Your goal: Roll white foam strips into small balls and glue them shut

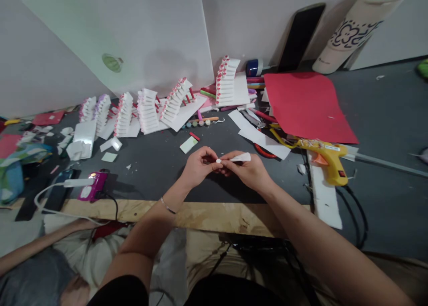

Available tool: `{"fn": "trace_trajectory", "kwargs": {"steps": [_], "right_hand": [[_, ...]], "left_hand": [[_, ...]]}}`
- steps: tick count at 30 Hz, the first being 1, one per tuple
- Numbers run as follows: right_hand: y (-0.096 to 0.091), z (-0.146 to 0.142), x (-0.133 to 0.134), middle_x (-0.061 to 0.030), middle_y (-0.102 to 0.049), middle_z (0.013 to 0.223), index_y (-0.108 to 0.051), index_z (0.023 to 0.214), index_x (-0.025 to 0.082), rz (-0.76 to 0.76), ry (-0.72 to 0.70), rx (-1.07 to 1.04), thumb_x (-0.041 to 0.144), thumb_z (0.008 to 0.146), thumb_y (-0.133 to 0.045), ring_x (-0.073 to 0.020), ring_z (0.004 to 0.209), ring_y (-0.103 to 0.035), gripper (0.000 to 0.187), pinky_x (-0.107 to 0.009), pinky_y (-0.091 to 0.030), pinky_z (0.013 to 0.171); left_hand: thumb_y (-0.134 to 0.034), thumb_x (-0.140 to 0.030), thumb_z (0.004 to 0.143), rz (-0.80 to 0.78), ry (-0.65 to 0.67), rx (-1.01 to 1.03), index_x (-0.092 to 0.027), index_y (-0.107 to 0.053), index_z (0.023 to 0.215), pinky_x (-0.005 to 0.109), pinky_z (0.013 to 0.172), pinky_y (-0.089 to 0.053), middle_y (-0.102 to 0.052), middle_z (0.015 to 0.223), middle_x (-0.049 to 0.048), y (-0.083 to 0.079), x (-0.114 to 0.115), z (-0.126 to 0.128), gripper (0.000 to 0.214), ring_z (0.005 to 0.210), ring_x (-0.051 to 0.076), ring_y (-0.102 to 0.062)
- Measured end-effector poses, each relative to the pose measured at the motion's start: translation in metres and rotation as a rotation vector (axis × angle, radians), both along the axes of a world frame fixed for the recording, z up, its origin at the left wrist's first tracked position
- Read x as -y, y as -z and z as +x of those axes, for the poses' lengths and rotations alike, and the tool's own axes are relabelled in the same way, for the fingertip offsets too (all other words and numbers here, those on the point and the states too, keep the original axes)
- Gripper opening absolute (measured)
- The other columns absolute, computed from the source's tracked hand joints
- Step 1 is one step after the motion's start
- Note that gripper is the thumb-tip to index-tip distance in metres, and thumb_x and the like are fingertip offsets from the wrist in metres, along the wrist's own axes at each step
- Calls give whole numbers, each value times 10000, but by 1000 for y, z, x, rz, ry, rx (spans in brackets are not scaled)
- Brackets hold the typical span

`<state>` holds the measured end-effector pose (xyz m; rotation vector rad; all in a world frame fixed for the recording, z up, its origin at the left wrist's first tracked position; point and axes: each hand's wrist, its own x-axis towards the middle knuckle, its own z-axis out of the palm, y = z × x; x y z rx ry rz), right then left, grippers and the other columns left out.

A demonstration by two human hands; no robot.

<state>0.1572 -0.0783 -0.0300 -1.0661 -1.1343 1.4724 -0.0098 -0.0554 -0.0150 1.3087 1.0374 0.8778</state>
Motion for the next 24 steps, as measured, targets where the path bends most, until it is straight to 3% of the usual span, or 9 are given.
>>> {"fn": "trace_trajectory", "kwargs": {"steps": [6,13,18,24], "right_hand": [[2,0,-1,-10,-692,618,-691,749,208,-11,-37,6,495,688,-742,-151,535,-654,298,-293,-583,552],[7,2,-4,-29,-704,643,-687,785,198,77,116,120,523,732,-709,-156,525,-652,329,-277,-558,522],[10,1,-2,-24,-712,688,-688,812,222,132,72,104,498,766,-691,-166,576,-667,280,-300,-574,564],[9,2,-1,-24,-703,698,-666,797,223,128,98,123,522,746,-706,-155,550,-640,306,-293,-544,539]], "left_hand": [[-812,-271,640,2,19,-9,-153,-544,740,215,573,-525,-595,680,-37,1,0,-1,310,582,99,-634],[-778,-289,688,-5,-15,15,-149,-619,859,246,634,-562,-664,702,-7,3,2,1,272,607,105,-647],[-781,-353,701,52,-58,-11,-157,-668,873,249,626,-586,-682,784,13,9,0,-2,285,649,115,-659],[-706,-411,787,178,-26,-111,-188,-746,951,248,627,-608,-697,880,44,4,4,0,280,670,118,-668]]}}
